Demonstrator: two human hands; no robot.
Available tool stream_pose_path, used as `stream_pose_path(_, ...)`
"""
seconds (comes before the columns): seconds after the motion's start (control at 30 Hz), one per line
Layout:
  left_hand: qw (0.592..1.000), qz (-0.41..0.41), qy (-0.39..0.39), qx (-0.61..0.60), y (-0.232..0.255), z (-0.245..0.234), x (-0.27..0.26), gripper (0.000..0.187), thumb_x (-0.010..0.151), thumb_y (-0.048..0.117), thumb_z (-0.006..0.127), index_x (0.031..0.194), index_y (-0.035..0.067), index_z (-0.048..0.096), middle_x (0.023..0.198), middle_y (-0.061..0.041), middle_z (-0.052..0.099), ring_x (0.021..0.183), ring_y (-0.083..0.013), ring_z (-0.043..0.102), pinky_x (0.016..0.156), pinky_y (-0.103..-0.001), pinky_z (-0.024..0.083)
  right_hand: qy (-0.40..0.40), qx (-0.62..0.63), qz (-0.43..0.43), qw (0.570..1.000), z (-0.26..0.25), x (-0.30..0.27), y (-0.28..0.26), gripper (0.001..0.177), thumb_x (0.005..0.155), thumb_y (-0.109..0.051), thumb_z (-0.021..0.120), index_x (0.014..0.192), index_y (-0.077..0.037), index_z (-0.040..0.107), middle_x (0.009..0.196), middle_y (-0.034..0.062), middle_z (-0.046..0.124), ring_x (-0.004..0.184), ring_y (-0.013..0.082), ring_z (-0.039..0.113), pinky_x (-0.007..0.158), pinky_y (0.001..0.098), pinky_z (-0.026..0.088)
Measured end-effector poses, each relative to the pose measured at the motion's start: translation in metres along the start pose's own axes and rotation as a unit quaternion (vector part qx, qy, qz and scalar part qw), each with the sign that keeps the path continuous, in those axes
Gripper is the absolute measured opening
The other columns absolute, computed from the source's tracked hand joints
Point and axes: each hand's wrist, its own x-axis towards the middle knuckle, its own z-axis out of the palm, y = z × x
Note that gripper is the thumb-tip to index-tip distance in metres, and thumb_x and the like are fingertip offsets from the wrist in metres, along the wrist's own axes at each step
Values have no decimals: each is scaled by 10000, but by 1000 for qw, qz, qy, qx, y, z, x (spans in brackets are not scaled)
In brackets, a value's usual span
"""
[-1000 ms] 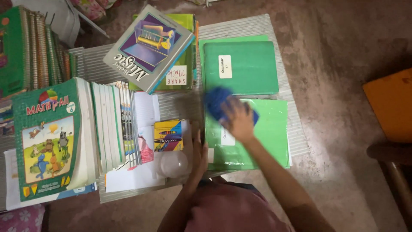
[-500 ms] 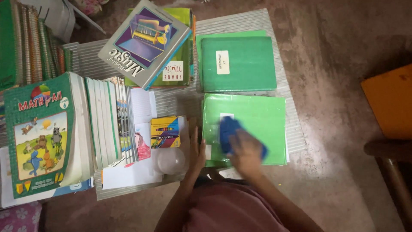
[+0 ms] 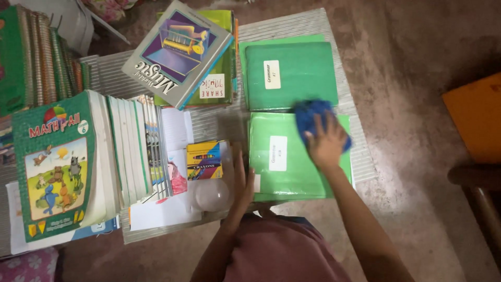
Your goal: Wiping the covers of green folders with a blue cloth.
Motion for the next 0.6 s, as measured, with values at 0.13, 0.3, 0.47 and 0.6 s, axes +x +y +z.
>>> stream_pose_path(0.13, 1000, 18, 0, -1, 28, -6, 6, 695, 1068, 270, 495, 1647, 29, 196, 1687, -263, 174, 1557, -412, 163, 1259, -515, 116, -22, -39, 94, 995, -24, -59, 40, 614, 996, -533, 572, 1510, -197, 572, 1596, 151, 456, 1430, 433, 420, 1032, 648, 372)
stream_pose_path(0.3, 1000, -7, -8, 19, -4, 1, 0, 706, 1067, 278, 514, 1659, 65, 195, 1696, -226, 173, 1555, -374, 174, 1273, -505, 112, -49, -60, 52, 996, -52, -116, 8, 640, 957, -549, 548, 1521, -247, 538, 1556, 139, 483, 1376, 411, 474, 1033, 629, 381)
stream_pose_path(0.47, 999, -32, 2, -7, -33, 8, -5, 705, 1069, 294, 503, 1670, 108, 184, 1700, -200, 183, 1557, -358, 185, 1271, -508, 129, -101, -23, -53, 993, -58, -123, -51, 670, 841, -579, 642, 1476, -405, 519, 1537, 78, 468, 1367, 376, 470, 1031, 608, 385)
stream_pose_path(0.6, 1000, -16, -1, -10, -55, 16, -10, 731, 1060, 205, 504, 1668, 70, 123, 1700, -242, 112, 1556, -388, 144, 1259, -533, 125, -106, 57, -155, 980, -41, -85, -81, 646, 838, -588, 662, 1454, -449, 523, 1578, 65, 415, 1451, 369, 378, 1075, 606, 327)
